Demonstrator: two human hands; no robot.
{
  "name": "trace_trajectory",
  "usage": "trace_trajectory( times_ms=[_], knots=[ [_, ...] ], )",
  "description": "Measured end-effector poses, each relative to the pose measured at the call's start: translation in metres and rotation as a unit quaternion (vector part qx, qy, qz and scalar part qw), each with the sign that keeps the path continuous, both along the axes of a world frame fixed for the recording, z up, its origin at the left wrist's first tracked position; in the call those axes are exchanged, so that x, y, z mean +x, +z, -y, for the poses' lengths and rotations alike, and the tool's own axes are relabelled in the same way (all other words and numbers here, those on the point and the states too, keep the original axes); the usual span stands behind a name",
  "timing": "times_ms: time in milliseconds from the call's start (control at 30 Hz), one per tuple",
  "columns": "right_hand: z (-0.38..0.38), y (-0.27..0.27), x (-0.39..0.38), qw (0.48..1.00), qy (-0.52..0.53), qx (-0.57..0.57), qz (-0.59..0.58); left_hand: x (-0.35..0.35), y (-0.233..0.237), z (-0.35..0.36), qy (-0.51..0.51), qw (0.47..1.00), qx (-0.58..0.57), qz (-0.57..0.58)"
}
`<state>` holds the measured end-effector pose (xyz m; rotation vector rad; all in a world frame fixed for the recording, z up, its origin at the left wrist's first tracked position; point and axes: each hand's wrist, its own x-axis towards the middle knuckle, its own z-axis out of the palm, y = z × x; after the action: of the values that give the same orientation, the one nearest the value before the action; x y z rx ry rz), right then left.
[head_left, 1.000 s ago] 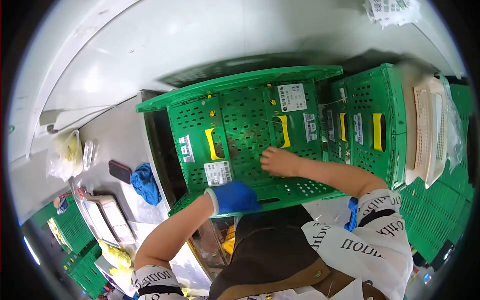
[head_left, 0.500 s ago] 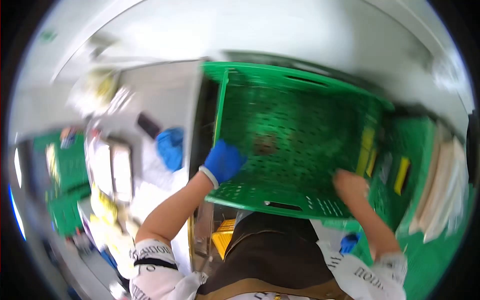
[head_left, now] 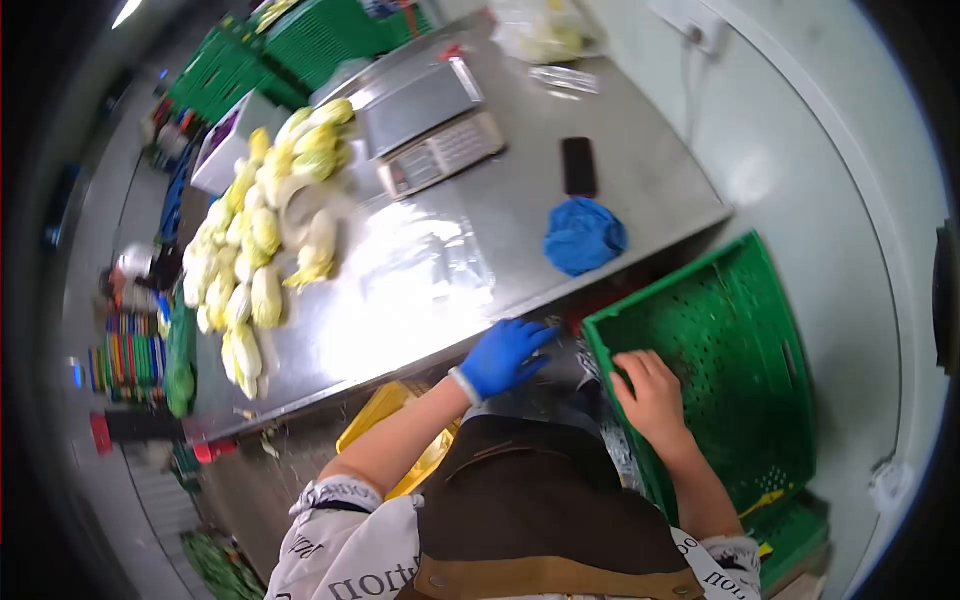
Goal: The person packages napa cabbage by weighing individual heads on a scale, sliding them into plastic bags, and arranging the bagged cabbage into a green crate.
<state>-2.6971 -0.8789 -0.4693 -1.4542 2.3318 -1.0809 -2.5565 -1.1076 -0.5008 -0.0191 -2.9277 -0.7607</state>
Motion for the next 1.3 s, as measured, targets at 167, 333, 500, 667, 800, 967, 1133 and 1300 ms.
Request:
trace_trajectory(
  times_ms=[167, 333, 500, 667, 800, 967, 1133, 1300],
  knots=[
    [0.152, -0.066, -0.017, 0.997, 0.035, -0.049, -0.040, 0.186, -0.024, 0.064, 0.368, 0.926, 0.080, 0.030],
    [0.267, -0.133, -0.051, 0.976, -0.192, -0.024, 0.099, 0.321, -0.089, 0.136, 0.581, 0.796, 0.165, 0.028],
    [0.354, -0.160, 0.047, 0.991, 0.069, 0.057, 0.100, 0.337, -0.097, 0.242, 0.600, 0.798, 0.012, -0.055],
    [0.411, -0.110, 0.186, 0.951, 0.227, 0.140, 0.159, 0.262, -0.050, 0.396, 0.616, 0.763, -0.049, -0.186],
    [0.434, -0.074, 0.223, 0.930, 0.307, 0.142, 0.143, 0.230, -0.032, 0.477, 0.650, 0.752, -0.041, -0.099],
    [0.451, -0.054, 0.202, 0.895, 0.181, 0.222, 0.342, 0.265, -0.001, 0.500, 0.590, 0.631, 0.347, -0.365],
    [0.472, -0.023, 0.181, 0.672, 0.131, -0.012, 0.728, 0.243, 0.008, 0.351, 0.546, 0.588, 0.452, -0.389],
    [0.457, -0.028, 0.132, 0.697, -0.009, -0.010, 0.717, 0.224, -0.022, 0.250, 0.392, 0.848, 0.353, -0.049]
  ],
)
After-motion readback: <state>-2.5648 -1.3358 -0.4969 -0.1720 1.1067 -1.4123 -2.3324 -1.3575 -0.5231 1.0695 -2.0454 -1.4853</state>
